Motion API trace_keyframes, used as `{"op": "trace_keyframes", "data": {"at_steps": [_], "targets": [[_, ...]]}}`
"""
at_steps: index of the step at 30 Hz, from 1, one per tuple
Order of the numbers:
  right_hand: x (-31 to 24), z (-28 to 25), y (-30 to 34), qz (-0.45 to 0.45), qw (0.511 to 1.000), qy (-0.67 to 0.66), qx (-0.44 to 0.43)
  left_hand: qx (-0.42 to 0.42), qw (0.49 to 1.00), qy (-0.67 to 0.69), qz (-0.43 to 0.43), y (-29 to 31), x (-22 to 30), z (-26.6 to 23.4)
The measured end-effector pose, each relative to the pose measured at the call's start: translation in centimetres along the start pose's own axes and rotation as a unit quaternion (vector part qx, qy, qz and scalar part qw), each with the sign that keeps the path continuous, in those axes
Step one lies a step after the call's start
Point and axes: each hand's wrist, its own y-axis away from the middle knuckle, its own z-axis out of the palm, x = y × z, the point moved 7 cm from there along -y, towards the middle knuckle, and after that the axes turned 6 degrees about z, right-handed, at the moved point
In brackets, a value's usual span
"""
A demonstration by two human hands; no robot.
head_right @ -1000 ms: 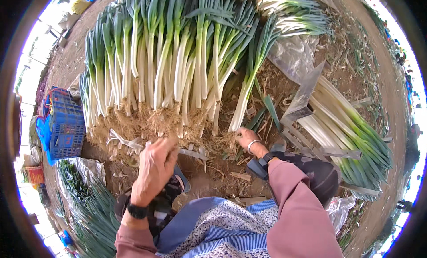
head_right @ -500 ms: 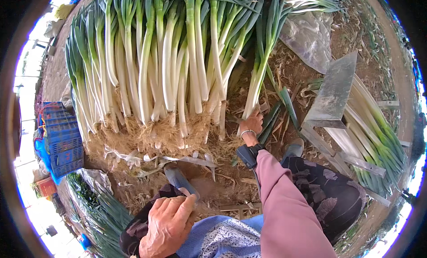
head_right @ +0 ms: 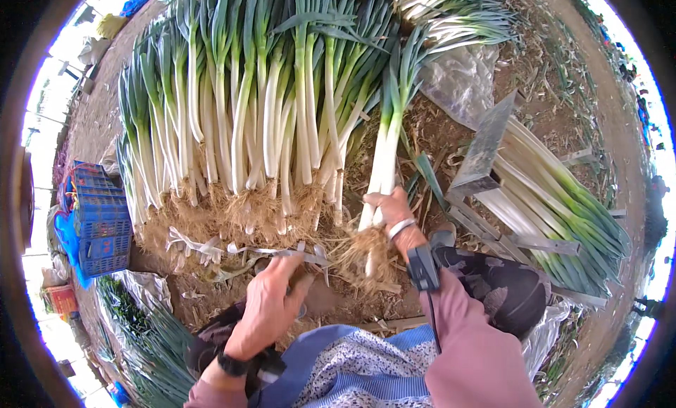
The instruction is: The person picks up leeks from a pile, peels away the outer layers by hand, and places the cleaned leeks into a metal frame. Once the frame is full, the person uses a knife to trim the roots and tops of the leeks.
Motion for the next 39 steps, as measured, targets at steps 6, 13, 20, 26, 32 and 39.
{"op": "trace_keyframes", "data": {"at_steps": [6, 13, 20, 26, 32, 39], "targets": [[2.2, 3.4, 12.4, 0.078, 0.996, -0.048, -0.009, -0.154, 0.816, 0.488, -0.27, 1.0, -0.5, 8.2], [5.3, -1.0, 17.3, 0.184, 0.957, -0.194, -0.115, -0.166, 0.691, 0.604, -0.361, 5.0, -2.3, 10.4], [8.3, 0.6, 17.6, 0.198, 0.94, -0.256, -0.107, -0.086, 0.641, 0.682, -0.341, 7.2, 0.9, 9.0], [8.0, 4.5, 20.7, 0.124, 0.972, 0.046, -0.194, -0.18, 0.806, 0.493, -0.273, 9.2, -2.7, 12.6], [8.8, 4.6, 20.1, 0.068, 0.957, 0.169, -0.227, -0.12, 0.828, 0.49, -0.246, 8.2, -0.4, 10.8], [7.4, 5.7, 15.1, 0.142, 0.923, -0.271, -0.232, -0.123, 0.854, 0.418, -0.285, 9.6, 4.1, 6.5]]}}
